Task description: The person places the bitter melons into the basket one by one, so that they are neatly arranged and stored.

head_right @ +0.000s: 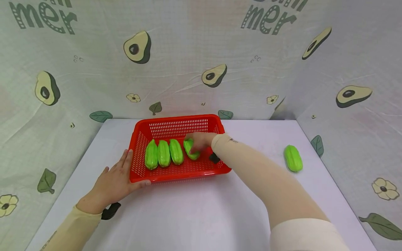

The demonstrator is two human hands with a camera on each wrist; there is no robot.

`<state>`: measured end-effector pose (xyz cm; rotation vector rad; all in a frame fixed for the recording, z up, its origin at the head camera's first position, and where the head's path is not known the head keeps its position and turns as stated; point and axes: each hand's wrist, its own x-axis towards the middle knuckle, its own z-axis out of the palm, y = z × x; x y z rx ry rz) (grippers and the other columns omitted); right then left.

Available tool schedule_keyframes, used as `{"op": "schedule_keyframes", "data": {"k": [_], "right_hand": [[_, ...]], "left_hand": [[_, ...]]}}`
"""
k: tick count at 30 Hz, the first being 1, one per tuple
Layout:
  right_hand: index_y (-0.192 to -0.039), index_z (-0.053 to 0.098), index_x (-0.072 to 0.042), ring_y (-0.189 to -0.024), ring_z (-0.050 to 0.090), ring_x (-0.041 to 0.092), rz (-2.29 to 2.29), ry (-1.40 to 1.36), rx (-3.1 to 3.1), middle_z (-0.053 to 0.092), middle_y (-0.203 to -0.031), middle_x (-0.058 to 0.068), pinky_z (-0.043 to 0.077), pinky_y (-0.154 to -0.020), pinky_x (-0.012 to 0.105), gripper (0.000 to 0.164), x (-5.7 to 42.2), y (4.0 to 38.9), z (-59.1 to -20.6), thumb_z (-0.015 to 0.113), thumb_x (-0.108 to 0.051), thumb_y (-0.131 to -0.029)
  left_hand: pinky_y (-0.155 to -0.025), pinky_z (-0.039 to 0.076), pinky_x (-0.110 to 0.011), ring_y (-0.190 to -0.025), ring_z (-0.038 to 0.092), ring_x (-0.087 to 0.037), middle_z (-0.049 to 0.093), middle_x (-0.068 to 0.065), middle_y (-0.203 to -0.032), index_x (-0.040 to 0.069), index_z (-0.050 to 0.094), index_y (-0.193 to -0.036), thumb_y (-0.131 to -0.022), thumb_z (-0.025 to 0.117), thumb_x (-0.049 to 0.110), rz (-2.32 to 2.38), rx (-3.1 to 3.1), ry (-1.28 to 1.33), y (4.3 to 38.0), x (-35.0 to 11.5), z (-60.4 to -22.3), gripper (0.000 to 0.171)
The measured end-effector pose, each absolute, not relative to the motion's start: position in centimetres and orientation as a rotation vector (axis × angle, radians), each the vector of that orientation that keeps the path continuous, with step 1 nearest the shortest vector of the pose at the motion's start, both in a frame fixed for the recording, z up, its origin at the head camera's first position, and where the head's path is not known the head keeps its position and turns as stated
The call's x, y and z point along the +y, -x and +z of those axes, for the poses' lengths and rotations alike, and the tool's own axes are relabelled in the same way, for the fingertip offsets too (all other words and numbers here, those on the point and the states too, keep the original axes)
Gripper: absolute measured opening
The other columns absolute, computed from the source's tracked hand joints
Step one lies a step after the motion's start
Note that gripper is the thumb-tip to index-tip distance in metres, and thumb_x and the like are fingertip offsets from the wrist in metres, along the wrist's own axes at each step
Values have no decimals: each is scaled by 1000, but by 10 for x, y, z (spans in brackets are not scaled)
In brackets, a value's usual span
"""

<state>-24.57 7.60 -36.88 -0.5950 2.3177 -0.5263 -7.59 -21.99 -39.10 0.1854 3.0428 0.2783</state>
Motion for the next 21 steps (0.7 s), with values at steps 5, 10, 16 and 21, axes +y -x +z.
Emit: {"op": "schedule_keyframes", "data": {"k": [5, 10, 16, 21], "right_hand": [[-151, 45, -23, -120, 45, 26, -508, 627, 2318, 50, -134, 7, 46, -102, 41, 65, 69, 245, -371, 73, -21, -92], [-152, 43, -22, -119, 47, 25, -502, 641, 2327, 51, -134, 8, 46, -101, 40, 66, 66, 243, -370, 73, -21, -93], [-152, 42, -22, -119, 47, 25, -499, 629, 2327, 51, -135, 8, 48, -100, 39, 68, 65, 242, -369, 74, -21, -92], [-153, 41, -23, -123, 45, 25, -482, 625, 2335, 50, -137, 8, 48, -100, 42, 70, 67, 242, -367, 75, -22, -91]], "left_hand": [[-98, 26, -80, -134, 38, -52, 17, -31, -159, -6, 9, -156, -70, 42, 94, 279, 3045, -190, 76, -220, -390, 136], [-98, 26, -80, -134, 38, -52, 18, -31, -159, -6, 9, -156, -70, 41, 95, 277, 3046, -190, 75, -220, -390, 137], [-98, 25, -80, -134, 38, -52, 17, -31, -159, -6, 9, -156, -70, 39, 96, 280, 3045, -193, 75, -219, -389, 137], [-98, 25, -80, -134, 37, -53, 17, -31, -159, -6, 9, -156, -70, 39, 96, 285, 3041, -187, 75, -219, -389, 137]]}}
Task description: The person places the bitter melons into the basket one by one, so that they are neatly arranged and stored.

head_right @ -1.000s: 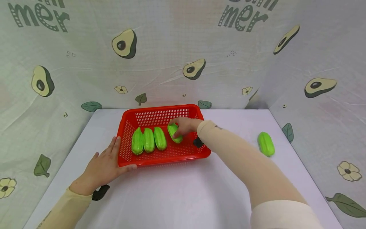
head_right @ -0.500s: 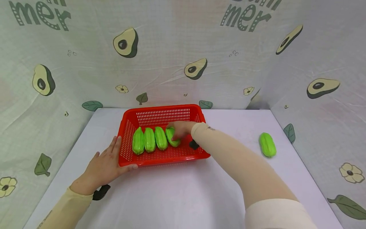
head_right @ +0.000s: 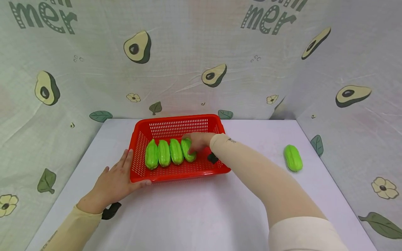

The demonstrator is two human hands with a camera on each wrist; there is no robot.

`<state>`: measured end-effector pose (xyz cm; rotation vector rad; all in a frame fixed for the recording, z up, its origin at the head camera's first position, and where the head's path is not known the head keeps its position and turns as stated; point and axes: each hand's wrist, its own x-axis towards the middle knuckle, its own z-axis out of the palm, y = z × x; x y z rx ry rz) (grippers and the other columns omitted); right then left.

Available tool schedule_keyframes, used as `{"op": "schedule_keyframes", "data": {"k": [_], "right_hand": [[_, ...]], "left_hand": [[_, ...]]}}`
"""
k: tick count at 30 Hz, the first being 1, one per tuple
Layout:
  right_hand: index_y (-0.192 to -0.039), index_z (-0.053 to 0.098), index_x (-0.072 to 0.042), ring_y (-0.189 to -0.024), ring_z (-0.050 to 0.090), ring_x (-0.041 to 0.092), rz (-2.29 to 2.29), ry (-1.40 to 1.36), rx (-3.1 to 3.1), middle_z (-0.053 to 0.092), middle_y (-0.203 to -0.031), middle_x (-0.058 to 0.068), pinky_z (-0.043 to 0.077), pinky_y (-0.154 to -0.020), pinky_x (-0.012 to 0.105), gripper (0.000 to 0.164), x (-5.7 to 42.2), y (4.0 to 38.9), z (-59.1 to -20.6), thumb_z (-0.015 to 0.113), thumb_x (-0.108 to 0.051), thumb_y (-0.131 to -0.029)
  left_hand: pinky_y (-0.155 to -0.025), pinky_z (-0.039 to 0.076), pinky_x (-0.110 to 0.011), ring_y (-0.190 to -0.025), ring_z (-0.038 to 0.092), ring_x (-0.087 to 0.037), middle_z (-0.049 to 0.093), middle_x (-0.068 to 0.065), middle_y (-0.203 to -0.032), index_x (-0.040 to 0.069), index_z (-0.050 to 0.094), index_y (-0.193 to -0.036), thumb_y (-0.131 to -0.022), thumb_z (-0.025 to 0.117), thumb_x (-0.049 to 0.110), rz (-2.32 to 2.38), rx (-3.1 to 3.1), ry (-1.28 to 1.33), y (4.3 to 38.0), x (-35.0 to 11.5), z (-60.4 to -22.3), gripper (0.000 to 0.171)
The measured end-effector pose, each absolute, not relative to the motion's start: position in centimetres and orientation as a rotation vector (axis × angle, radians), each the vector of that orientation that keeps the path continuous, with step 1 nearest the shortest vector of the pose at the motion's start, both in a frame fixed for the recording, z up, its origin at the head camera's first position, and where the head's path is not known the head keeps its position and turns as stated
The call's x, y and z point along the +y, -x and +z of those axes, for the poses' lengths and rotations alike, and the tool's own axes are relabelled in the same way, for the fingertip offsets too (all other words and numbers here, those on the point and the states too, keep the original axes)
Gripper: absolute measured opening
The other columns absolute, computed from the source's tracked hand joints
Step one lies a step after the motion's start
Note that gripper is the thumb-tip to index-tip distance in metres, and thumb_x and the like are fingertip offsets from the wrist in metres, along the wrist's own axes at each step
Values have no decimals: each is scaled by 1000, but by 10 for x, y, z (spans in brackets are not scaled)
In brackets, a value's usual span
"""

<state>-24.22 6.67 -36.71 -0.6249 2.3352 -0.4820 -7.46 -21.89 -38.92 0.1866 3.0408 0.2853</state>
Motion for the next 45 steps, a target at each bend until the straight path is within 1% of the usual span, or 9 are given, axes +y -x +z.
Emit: {"op": "schedule_keyframes", "data": {"k": [6, 12, 18, 23, 26, 31, 34, 39, 45], "right_hand": [[-153, 40, -23, -124, 46, 25, -477, 638, 2352, 50, -138, 7, 46, -102, 43, 73, 69, 243, -367, 76, -24, -90], [-156, 35, -21, -124, 47, 25, -477, 661, 2351, 48, -144, 8, 45, -103, 45, 78, 74, 244, -361, 76, -24, -90], [-157, 33, -21, -125, 52, 29, -507, 661, 2357, 47, -147, 8, 50, -98, 43, 78, 87, 242, -342, 74, -22, -91], [-157, 32, -21, -133, 46, 32, -569, 652, 2385, 45, -150, 10, 52, -95, 43, 79, 110, 238, -319, 75, -23, -90], [-157, 30, -21, -131, 48, 32, -654, 651, 2399, 46, -147, 13, 54, -92, 44, 80, 133, 234, -302, 74, -21, -91], [-158, 27, -18, -116, 61, 32, -856, 606, 2392, 43, -149, 21, 56, -89, 48, 78, 187, 220, -277, 71, -17, -94], [-158, 26, -20, -117, 61, 34, -878, 554, 2455, 41, -150, 22, 55, -89, 50, 77, 227, 208, -271, 70, -21, -95], [-158, 26, -15, -124, 54, 44, -730, 504, 2637, 41, -149, 25, 54, -90, 53, 79, 291, 189, -281, 71, -28, -95], [-158, 21, -8, -122, 51, 53, -508, 401, 2748, 40, -146, 34, 47, -90, 65, 84, 350, 172, -310, 68, -40, -95]], "left_hand": [[-98, 25, -80, -134, 38, -53, 18, -31, -159, -6, 9, -156, -70, 41, 95, 279, 3047, -184, 75, -219, -390, 136], [-98, 25, -79, -135, 36, -53, 18, -31, -159, -6, 9, -156, -70, 42, 94, 283, 3040, -178, 75, -219, -390, 136], [-98, 26, -80, -134, 37, -53, 18, -31, -159, -7, 9, -156, -70, 38, 95, 278, 3045, -192, 74, -218, -389, 137], [-98, 26, -80, -135, 36, -53, 17, -31, -159, -7, 9, -156, -70, 38, 96, 271, 3042, -193, 74, -218, -390, 136], [-97, 25, -80, -135, 36, -53, 17, -31, -159, -6, 8, -156, -70, 39, 95, 270, 3042, -188, 75, -218, -391, 136], [-97, 25, -80, -136, 35, -53, 17, -31, -159, -6, 8, -156, -71, 41, 94, 270, 3042, -183, 75, -217, -391, 136], [-97, 26, -80, -136, 35, -52, 17, -31, -159, -6, 8, -156, -71, 41, 94, 273, 3042, -185, 75, -217, -391, 136], [-98, 26, -80, -136, 34, -52, 17, -31, -159, -6, 7, -157, -70, 41, 95, 275, 3031, -178, 76, -218, -391, 137], [-98, 25, -79, -137, 34, -52, 16, -30, -160, -5, 7, -157, -70, 42, 94, 281, 3023, -167, 76, -218, -390, 137]]}}
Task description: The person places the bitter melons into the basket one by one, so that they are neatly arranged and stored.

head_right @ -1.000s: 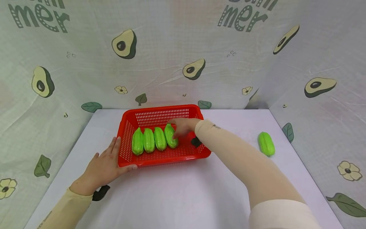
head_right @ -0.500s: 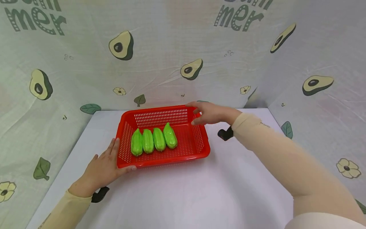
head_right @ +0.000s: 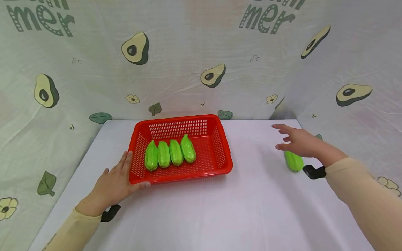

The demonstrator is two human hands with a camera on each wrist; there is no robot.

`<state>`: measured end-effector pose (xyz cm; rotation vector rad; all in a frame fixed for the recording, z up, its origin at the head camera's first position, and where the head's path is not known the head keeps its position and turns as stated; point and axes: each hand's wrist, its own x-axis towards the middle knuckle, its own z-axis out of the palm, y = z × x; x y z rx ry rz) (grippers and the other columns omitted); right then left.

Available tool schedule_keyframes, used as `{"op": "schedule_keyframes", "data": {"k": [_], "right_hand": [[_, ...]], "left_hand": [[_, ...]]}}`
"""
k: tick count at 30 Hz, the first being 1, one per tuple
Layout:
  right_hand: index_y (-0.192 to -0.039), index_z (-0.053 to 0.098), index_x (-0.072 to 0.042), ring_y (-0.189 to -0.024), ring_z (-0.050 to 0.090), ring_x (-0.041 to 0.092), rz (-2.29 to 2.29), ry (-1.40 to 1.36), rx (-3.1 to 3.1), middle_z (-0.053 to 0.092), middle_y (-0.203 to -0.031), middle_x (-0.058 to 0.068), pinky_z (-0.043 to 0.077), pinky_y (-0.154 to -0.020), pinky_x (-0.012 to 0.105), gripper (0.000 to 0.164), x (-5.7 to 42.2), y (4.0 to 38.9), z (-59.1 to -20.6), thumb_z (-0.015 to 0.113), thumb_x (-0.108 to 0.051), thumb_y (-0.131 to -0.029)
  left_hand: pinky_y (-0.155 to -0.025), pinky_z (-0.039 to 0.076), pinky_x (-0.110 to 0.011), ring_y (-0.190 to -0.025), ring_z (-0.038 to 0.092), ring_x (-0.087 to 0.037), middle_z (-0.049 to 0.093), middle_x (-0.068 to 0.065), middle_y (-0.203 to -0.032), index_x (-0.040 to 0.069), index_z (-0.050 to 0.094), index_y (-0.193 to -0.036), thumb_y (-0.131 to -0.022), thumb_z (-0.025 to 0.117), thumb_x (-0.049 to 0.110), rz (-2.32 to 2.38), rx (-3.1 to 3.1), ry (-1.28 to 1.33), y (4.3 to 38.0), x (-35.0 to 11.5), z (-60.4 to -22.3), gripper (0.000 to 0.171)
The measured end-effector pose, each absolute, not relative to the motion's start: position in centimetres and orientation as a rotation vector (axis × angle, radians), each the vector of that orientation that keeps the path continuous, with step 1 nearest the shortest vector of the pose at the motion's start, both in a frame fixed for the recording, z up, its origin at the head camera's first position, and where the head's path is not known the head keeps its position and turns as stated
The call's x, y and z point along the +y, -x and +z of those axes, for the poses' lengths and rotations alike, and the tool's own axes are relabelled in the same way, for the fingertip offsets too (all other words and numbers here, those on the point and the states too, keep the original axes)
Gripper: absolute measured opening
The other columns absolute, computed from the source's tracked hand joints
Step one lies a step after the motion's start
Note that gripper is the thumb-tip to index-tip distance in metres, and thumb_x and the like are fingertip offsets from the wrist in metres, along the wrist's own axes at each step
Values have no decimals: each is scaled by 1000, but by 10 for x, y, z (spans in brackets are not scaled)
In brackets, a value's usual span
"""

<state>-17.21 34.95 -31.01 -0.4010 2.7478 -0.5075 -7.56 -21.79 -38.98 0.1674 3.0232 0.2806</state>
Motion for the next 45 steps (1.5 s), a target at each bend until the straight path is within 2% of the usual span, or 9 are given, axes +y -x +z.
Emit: {"op": "schedule_keyframes", "data": {"k": [7, 10, 20, 25, 33, 39, 45], "right_hand": [[-155, 24, 0, -121, 48, 58, -522, 340, 2779, 39, -142, 39, 48, -89, 65, 83, 387, 160, -338, 69, -37, -95], [-154, 25, 1, -122, 47, 58, -553, 321, 2783, 38, -142, 39, 48, -89, 65, 84, 392, 158, -344, 70, -38, -94], [-151, 29, 6, -122, 45, 59, -628, 326, 2827, 38, -142, 39, 46, -91, 67, 77, 405, 152, -361, 71, -27, -95], [-152, 29, 4, -125, 40, 61, -657, 264, 2833, 32, -146, 39, 44, -91, 69, 76, 414, 151, -374, 69, -30, -96], [-151, 33, 2, -121, 38, 65, -633, 197, 2860, 33, -141, 44, 42, -86, 74, 79, 430, 150, -404, 72, -34, -93], [-151, 32, 5, -116, 45, 65, -692, 181, 2839, 33, -138, 47, 44, -87, 69, 81, 438, 149, -421, 73, -32, -92], [-152, 29, 4, -116, 43, 64, -738, 164, 2828, 34, -137, 46, 42, -89, 68, 82, 441, 149, -429, 73, -30, -92]], "left_hand": [[-99, 25, -79, -136, 35, -52, 16, -30, -160, -5, 7, -157, -70, 40, 95, 269, 3029, -179, 75, -216, -390, 137], [-99, 26, -79, -135, 36, -52, 17, -30, -159, -6, 8, -157, -70, 40, 95, 268, 3035, -178, 75, -216, -390, 137], [-99, 26, -79, -134, 37, -52, 17, -30, -159, -6, 8, -156, -71, 42, 94, 268, 3041, -174, 74, -216, -390, 136], [-99, 26, -79, -134, 38, -53, 17, -30, -159, -6, 7, -156, -70, 41, 94, 270, 3041, -173, 74, -216, -390, 137], [-99, 26, -79, -134, 38, -52, 17, -30, -159, -6, 7, -156, -70, 40, 95, 270, 3045, -175, 75, -216, -391, 137], [-99, 26, -79, -133, 39, -52, 17, -31, -159, -6, 8, -156, -70, 39, 96, 270, 3047, -180, 75, -216, -392, 137], [-98, 27, -79, -133, 40, -52, 17, -30, -159, -6, 8, -156, -70, 38, 96, 267, 3047, -181, 75, -216, -391, 137]]}}
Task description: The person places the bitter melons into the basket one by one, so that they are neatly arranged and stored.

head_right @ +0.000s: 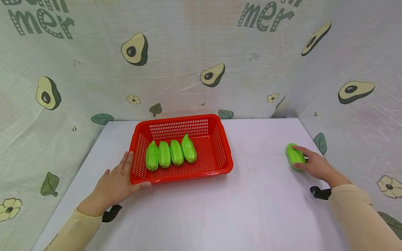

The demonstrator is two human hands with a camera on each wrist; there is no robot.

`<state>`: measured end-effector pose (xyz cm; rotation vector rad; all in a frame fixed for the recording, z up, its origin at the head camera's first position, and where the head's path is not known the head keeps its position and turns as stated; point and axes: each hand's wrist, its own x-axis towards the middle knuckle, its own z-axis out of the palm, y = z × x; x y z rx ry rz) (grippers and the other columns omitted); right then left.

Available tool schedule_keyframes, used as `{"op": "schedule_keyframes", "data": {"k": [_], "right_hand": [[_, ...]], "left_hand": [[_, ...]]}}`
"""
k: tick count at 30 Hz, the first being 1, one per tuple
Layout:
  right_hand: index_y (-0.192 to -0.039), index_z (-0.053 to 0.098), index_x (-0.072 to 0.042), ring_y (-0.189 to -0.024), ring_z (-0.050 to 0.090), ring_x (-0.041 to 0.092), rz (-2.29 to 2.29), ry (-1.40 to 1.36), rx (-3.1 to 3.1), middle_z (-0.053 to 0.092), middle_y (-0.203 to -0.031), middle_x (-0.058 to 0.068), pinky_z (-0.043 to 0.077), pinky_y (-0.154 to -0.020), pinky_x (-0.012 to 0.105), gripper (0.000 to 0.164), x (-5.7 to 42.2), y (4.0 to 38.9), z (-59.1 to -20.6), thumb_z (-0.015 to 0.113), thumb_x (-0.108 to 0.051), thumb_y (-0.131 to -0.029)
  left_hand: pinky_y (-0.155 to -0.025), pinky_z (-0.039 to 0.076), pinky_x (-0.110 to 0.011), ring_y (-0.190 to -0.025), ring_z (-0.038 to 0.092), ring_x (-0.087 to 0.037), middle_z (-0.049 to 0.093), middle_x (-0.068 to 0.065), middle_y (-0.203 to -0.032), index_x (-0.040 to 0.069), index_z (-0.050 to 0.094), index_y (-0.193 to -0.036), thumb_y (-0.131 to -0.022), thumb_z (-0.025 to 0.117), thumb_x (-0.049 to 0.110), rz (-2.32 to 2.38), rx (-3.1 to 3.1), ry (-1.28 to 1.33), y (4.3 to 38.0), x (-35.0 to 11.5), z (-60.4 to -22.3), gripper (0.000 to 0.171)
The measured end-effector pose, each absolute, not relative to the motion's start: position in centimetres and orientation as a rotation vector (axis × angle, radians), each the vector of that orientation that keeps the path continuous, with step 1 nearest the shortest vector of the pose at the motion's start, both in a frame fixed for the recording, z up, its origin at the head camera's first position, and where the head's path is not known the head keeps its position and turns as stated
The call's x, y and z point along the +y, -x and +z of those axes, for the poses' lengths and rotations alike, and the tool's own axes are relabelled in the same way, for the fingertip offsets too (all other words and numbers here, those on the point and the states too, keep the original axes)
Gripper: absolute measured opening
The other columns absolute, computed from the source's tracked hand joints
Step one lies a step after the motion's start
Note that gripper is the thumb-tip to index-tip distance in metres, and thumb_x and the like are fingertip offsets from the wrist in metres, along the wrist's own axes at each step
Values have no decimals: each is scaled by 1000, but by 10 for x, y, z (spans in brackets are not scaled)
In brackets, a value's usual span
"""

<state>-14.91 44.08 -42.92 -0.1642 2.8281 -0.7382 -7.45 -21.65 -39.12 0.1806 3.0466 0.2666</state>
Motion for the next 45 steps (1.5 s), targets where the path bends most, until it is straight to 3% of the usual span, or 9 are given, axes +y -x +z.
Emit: {"op": "schedule_keyframes", "data": {"k": [20, 27, 29, 36, 45], "right_hand": [[-152, 31, 4, -114, 48, 61, -799, 166, 2841, 35, -138, 44, 47, -86, 59, 82, 434, 147, -422, 74, -30, -92], [-159, 22, -8, -120, 48, 57, -967, 148, 2765, 29, -146, 42, 51, -76, 25, 87, 416, 151, -407, 71, -39, -94], [-160, 19, -11, -124, 46, 57, -1029, 151, 2731, 27, -149, 40, 50, -76, 22, 87, 410, 152, -401, 70, -40, -94], [-161, 17, -22, -126, 44, 46, -1147, 201, 2655, 29, -153, 32, 53, -85, 35, 83, 378, 159, -375, 66, -39, -97], [-158, 28, -31, -125, 48, 38, -1190, 316, 2586, 35, -153, 19, 52, -92, 45, 80, 314, 180, -340, 73, -38, -92]], "left_hand": [[-97, 26, -80, -134, 37, -52, 18, -31, -159, -6, 8, -157, -71, 42, 94, 285, 3047, -179, 73, -216, -390, 136], [-97, 25, -80, -135, 36, -52, 17, -31, -159, -6, 8, -157, -71, 44, 93, 292, 3045, -175, 73, -216, -390, 136], [-97, 25, -80, -135, 36, -52, 17, -31, -159, -6, 8, -156, -71, 44, 93, 291, 3045, -177, 73, -216, -389, 136], [-98, 25, -80, -134, 37, -53, 16, -31, -159, -6, 7, -156, -70, 40, 95, 287, 3042, -179, 74, -217, -390, 137], [-98, 25, -80, -134, 38, -53, 17, -30, -159, -5, 8, -157, -70, 42, 94, 287, 3045, -176, 73, -218, -391, 136]]}}
